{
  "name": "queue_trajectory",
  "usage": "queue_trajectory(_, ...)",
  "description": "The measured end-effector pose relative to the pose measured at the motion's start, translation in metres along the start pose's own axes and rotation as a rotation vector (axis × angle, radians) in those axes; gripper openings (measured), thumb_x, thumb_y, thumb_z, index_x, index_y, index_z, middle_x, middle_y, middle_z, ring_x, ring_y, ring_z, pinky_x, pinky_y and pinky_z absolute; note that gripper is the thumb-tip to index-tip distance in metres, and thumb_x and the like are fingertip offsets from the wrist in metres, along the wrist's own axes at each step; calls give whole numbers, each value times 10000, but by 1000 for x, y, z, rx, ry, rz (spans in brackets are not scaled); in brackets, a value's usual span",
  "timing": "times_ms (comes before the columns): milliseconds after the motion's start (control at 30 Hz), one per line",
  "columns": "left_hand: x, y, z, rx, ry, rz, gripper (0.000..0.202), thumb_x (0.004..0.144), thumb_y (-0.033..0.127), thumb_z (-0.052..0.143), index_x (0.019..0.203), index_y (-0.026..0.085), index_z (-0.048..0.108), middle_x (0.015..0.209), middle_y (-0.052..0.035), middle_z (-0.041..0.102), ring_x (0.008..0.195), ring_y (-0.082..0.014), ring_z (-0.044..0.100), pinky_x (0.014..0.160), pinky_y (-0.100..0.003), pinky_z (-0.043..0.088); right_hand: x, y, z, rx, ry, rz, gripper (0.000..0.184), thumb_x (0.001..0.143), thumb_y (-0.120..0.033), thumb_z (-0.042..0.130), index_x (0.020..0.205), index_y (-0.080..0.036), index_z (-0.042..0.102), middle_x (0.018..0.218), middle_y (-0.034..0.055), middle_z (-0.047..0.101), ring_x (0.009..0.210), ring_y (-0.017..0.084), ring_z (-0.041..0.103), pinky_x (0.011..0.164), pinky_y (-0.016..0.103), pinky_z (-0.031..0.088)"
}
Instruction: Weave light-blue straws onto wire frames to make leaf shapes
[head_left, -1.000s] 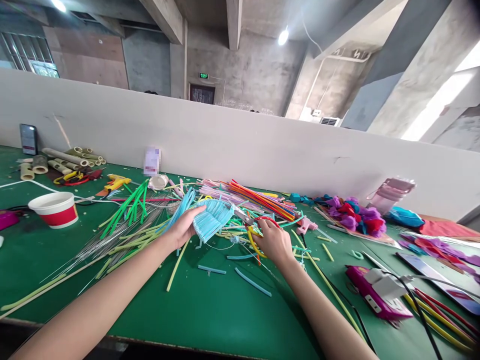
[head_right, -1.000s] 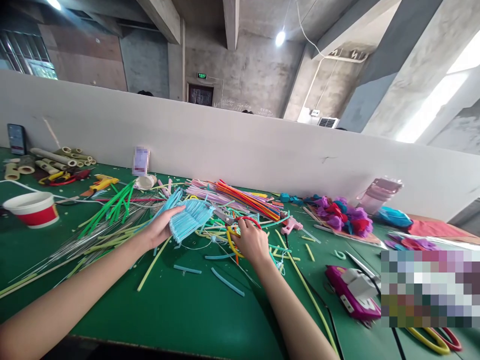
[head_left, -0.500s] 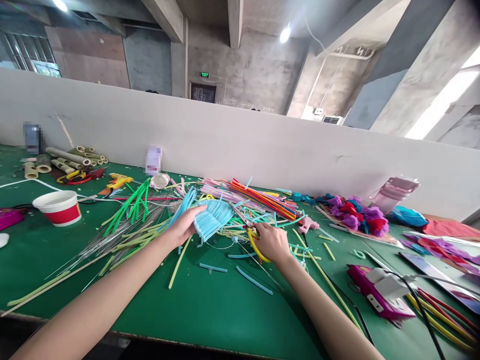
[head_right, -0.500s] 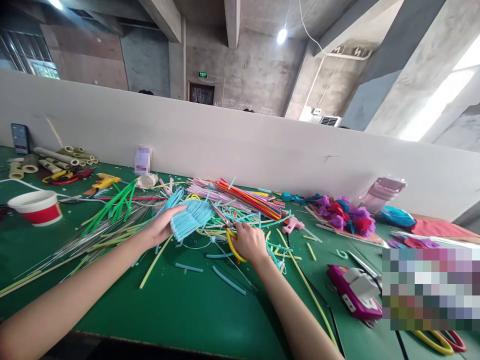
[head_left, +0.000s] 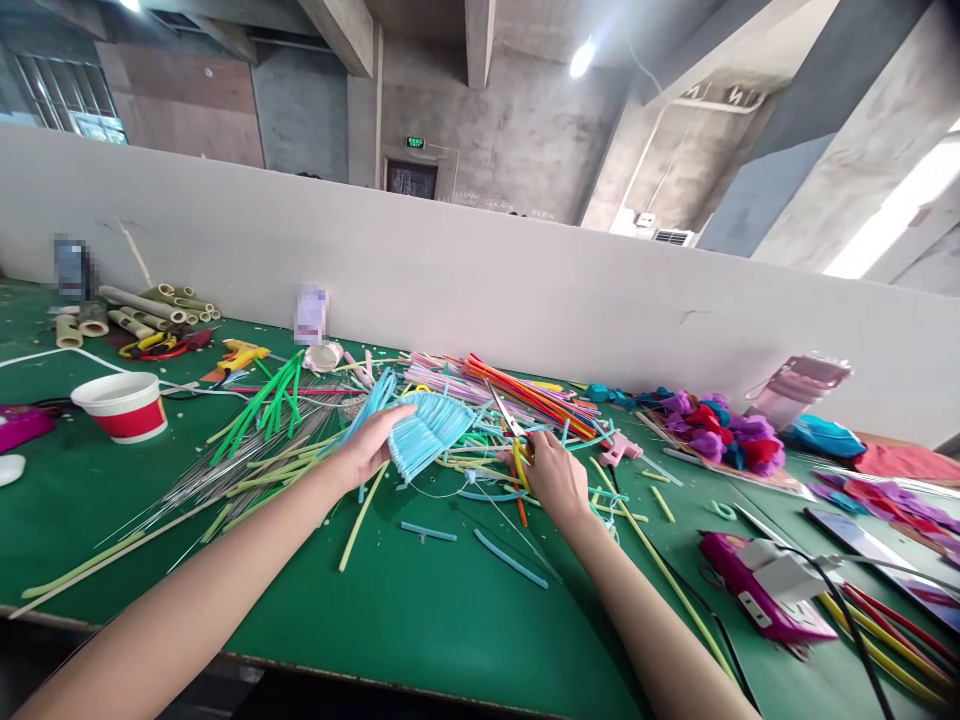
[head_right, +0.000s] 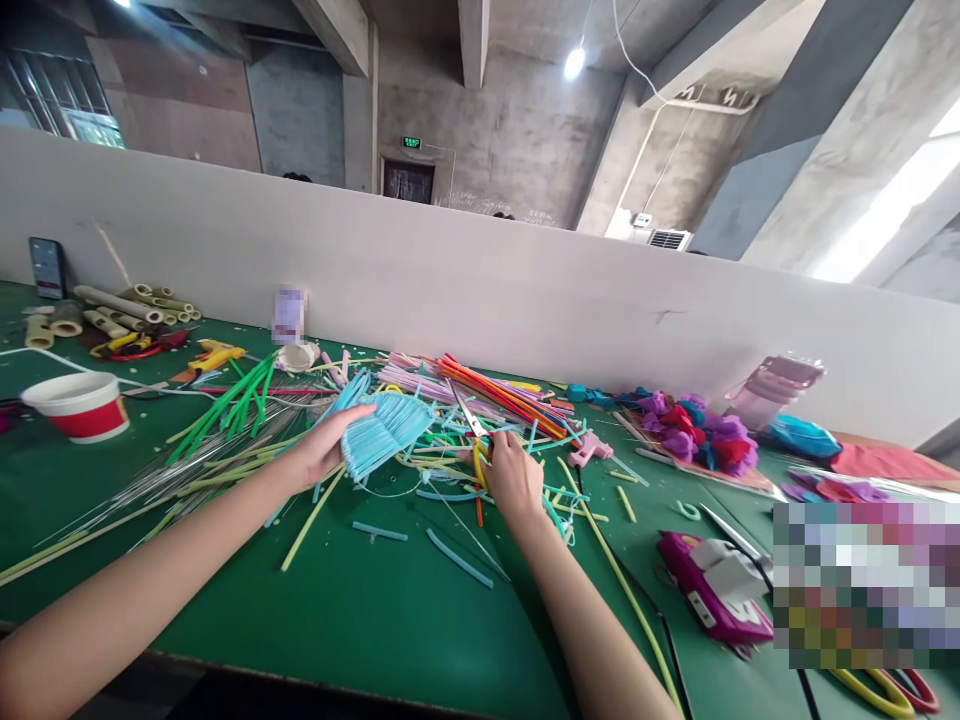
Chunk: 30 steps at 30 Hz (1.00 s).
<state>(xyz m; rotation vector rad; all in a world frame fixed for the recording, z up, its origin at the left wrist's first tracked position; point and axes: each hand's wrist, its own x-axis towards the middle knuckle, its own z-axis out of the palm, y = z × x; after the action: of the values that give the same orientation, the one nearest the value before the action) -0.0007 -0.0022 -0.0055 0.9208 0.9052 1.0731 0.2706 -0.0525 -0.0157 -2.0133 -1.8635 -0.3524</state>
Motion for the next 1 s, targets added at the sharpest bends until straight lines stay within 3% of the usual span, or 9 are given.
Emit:
queue_trajectory(200,-11,10,3,-6,-102,-10,356,747,438,746,975,165,725,934,-117,765,860,-275,727,790,-358,580,0,13,9,125,19,21,275,909,-340,552,1044,-116,637,998,152,677,942,261,646,743,305,425)
queue_trajectory(267,-14,10,4,7,-138,-18,358,738,437,760,967,163,731,923,-116,766,852,-280,726,788,-366,576,-1,13,5,190,34,25,296,915,-382,522,970,-130,669,935,135,686,913,263,639,766,322,427)
queue_trajectory(367,-16,8,5,25,-166,-17,344,746,419,761,971,160,740,941,-119,768,863,-277,724,778,-342,567,-2,4,-5,304,53,28,477,973,-504,356,873,-166,676,847,90,686,803,223,633,711,306,434)
queue_trajectory(433,-16,6,7,34,-175,-18,332,754,403,757,977,157,747,936,-126,770,873,-284,725,775,-334,561,-4,-7,-9,520,-33,16,610,981,-585,231,831,-179,661,748,54,665,672,179,608,616,276,429)
queue_trajectory(467,-16,6,8,38,-178,-20,327,756,395,756,979,156,749,926,-130,771,874,-289,726,775,-334,558,-6,-13,-11,731,-125,21,637,968,-624,219,821,-177,648,709,44,647,613,165,582,564,266,414)
queue_trajectory(533,-15,5,9,42,-182,-24,322,764,390,752,982,153,752,912,-134,772,871,-292,729,782,-335,554,-11,-25,-11,1107,-306,53,596,913,-696,330,789,-182,602,647,20,606,535,142,518,500,253,373)
queue_trajectory(600,-15,5,10,44,-186,-27,324,773,395,745,986,152,752,908,-136,773,864,-292,733,788,-336,554,-15,-35,-9,1285,-405,69,536,853,-705,476,724,-190,550,597,-9,559,494,118,459,477,241,334)
queue_trajectory(767,-14,3,11,37,-186,-27,381,796,445,717,1056,167,732,914,-135,774,863,-310,738,781,-363,561,-18,-42,-7,1340,-417,79,499,793,-682,592,689,-202,503,555,-44,494,482,103,422,463,227,303)
queue_trajectory(1000,-13,1,8,20,-182,-13,446,800,522,692,1069,168,721,937,-139,773,882,-313,736,756,-352,571,-17,-35,-8,1388,-400,101,547,862,-718,436,665,-208,451,524,-41,459,448,100,385,447,233,272)
